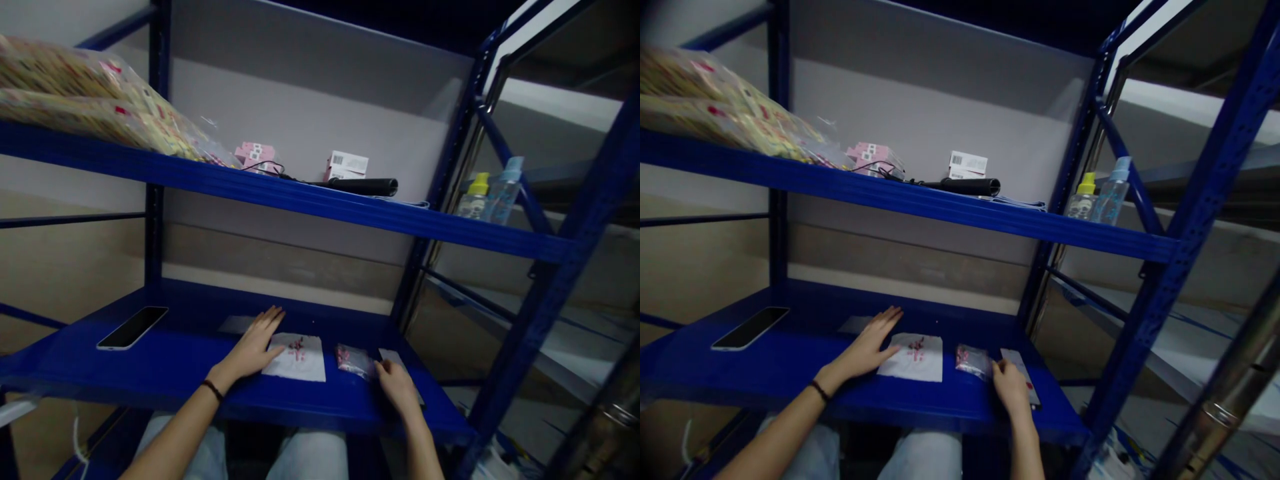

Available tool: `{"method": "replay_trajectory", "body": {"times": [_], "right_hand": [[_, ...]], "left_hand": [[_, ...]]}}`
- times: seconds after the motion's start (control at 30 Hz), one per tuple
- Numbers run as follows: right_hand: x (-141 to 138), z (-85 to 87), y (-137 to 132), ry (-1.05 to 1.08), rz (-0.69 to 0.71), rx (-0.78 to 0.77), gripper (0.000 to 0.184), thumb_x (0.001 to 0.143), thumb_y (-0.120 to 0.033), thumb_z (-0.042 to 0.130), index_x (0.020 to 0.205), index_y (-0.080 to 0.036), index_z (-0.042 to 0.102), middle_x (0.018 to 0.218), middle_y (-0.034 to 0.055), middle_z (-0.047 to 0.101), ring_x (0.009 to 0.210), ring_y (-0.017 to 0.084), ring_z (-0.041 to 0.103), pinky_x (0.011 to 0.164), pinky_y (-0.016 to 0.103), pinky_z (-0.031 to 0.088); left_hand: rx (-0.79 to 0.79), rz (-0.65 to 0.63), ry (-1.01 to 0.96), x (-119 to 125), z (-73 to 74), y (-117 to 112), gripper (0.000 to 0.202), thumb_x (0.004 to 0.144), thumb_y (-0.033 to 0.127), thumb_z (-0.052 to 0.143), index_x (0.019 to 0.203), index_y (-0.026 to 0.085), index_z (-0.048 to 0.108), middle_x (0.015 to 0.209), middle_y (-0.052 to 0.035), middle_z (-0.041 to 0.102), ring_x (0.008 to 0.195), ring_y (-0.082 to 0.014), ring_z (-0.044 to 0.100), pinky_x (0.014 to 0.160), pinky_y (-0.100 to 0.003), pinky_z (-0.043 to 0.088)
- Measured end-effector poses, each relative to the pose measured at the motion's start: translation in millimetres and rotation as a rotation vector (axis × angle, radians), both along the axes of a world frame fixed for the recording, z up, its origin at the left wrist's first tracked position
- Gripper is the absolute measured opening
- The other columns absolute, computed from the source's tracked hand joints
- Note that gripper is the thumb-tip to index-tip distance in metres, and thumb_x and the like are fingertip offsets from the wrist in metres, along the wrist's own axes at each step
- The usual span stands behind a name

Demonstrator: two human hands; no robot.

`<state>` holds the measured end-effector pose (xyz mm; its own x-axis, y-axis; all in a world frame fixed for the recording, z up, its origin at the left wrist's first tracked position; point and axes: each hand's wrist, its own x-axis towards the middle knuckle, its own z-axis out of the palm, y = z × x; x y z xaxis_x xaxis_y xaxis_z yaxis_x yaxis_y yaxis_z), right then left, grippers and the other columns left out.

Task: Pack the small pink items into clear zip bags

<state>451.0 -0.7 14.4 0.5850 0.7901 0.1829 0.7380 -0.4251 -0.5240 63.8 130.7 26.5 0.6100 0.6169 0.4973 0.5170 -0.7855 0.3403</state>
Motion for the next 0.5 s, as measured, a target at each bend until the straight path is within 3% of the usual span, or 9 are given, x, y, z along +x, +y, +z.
{"method": "replay_trajectory", "body": {"times": [0.1, 0.2, 0.27, 0.33, 0.5], "right_hand": [[-1, -11.5, 6, 0.003, 0.008, -0.055, 0.030, 0.089, -0.041, 0.048, 0.076, -0.021, 0.066, 0.086, 0.0141, 0.075, 0.092, 0.030, 0.070, 0.075, 0.034, 0.046], [-3, -15.2, 13, 0.005, -0.002, -0.052, 0.027, 0.087, -0.039, 0.051, 0.072, -0.022, 0.064, 0.082, 0.0138, 0.075, 0.090, 0.031, 0.071, 0.074, 0.035, 0.046], [-2, -18.1, 14, -0.004, -0.014, -0.040, 0.025, 0.087, -0.038, 0.051, 0.074, -0.022, 0.065, 0.082, 0.0143, 0.075, 0.088, 0.032, 0.071, 0.073, 0.036, 0.046], [-1, -22.5, 13, -0.008, -0.026, -0.031, 0.026, 0.087, -0.039, 0.050, 0.076, -0.021, 0.066, 0.083, 0.0148, 0.075, 0.087, 0.032, 0.071, 0.072, 0.036, 0.046], [0, -30.1, 16, 0.041, -0.029, -0.052, 0.029, 0.086, -0.042, 0.049, 0.079, -0.020, 0.068, 0.085, 0.0126, 0.076, 0.088, 0.031, 0.071, 0.071, 0.033, 0.046]], "left_hand": [[-0.079, -0.146, -0.113, 29, -8.4, -48, 0.048, 0.094, 0.041, 0.054, 0.140, 0.031, 0.050, 0.153, -0.0051, 0.041, 0.141, -0.0284, 0.036, 0.117, -0.042, 0.029], [-0.106, -0.206, -0.160, 56, -15.9, -60, 0.029, 0.096, 0.031, 0.051, 0.121, 0.032, 0.066, 0.131, -0.0051, 0.061, 0.124, -0.0257, 0.052, 0.108, -0.039, 0.040], [-0.118, -0.134, -0.150, 79, -13.4, -43, 0.029, 0.096, 0.024, 0.047, 0.115, 0.027, 0.068, 0.117, -0.0075, 0.067, 0.114, -0.0252, 0.058, 0.101, -0.038, 0.044], [-0.138, -0.009, -0.033, 107, -6.8, -13, 0.031, 0.095, 0.018, 0.046, 0.119, 0.023, 0.067, 0.117, -0.0094, 0.067, 0.114, -0.0251, 0.059, 0.102, -0.037, 0.044], [-0.223, 0.070, 0.115, 168, -2.2, 61, 0.025, 0.091, 0.015, 0.059, 0.116, 0.014, 0.066, 0.114, -0.0146, 0.066, 0.109, -0.0280, 0.062, 0.095, -0.041, 0.049]]}}
